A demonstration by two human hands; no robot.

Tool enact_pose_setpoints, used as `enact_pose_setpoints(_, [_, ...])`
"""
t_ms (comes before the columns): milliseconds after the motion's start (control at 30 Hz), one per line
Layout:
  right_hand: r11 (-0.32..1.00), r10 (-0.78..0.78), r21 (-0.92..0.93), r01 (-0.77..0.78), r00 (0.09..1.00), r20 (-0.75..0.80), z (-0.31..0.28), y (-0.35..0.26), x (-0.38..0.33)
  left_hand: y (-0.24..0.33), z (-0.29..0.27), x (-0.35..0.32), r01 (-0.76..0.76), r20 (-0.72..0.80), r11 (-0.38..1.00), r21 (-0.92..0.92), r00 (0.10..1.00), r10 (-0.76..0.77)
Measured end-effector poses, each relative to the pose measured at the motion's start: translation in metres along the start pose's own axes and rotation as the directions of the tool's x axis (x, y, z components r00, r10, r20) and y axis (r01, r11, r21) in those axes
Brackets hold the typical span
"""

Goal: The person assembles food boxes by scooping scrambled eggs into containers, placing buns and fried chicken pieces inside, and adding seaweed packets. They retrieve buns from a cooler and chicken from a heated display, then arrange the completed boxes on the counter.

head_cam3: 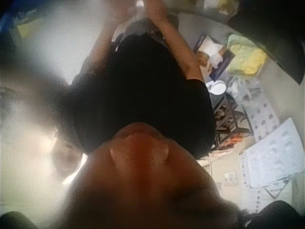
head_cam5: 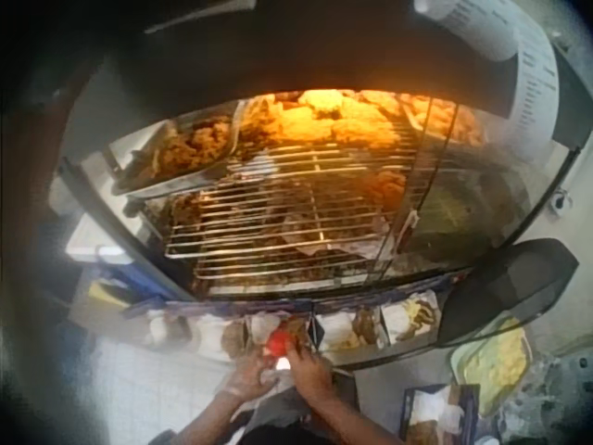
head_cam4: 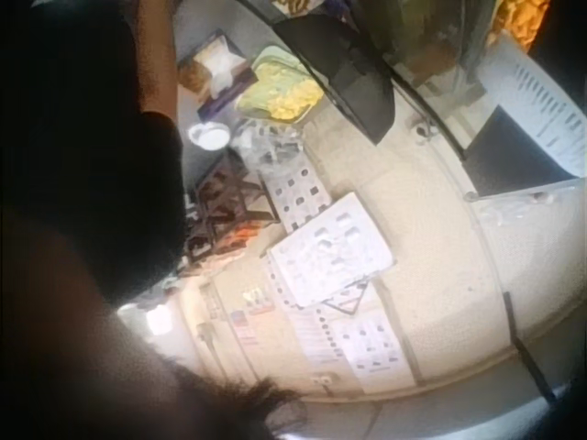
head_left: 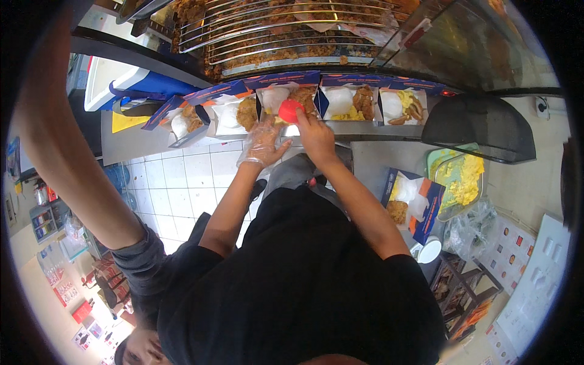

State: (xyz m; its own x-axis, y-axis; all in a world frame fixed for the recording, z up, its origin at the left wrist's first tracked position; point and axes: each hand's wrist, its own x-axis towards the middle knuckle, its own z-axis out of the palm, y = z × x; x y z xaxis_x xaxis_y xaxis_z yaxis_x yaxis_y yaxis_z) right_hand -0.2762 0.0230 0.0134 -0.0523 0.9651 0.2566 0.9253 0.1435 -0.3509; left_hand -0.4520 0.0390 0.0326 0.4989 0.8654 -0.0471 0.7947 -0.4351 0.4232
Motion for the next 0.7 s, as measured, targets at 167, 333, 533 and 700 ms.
enact_pose_setpoints(167, [0.562, 0.532, 0.698, -0.444, 0.84, 0.105, -0.036, 0.002, -0.003, 0.002, -0.008, 0.01, 0.008, -0.043, 1.0, 0.026, 0.999, -0.007])
enact_pose_setpoints(333, [-0.479, 0.452, 0.792, -0.378, 0.667, 0.592, -0.17, 0.026, -0.045, 0.033, -0.046, 0.028, 0.18, 0.244, 0.955, 0.235, 0.94, -0.237])
enact_pose_setpoints(533, [-0.167, 0.879, 0.973, -0.157, 0.423, 0.219, -0.299, 0.117, -0.157, 0.129, -0.086, 0.077, -0.22, 0.43, 0.976, 0.005, 0.881, 0.196])
enact_pose_setpoints(700, [0.359, 0.918, 0.525, -0.772, 0.19, -0.349, -0.33, 0.22, -0.241, 0.241, -0.019, 0.125, -0.229, 0.5, 0.76, -0.608, 0.633, 0.59])
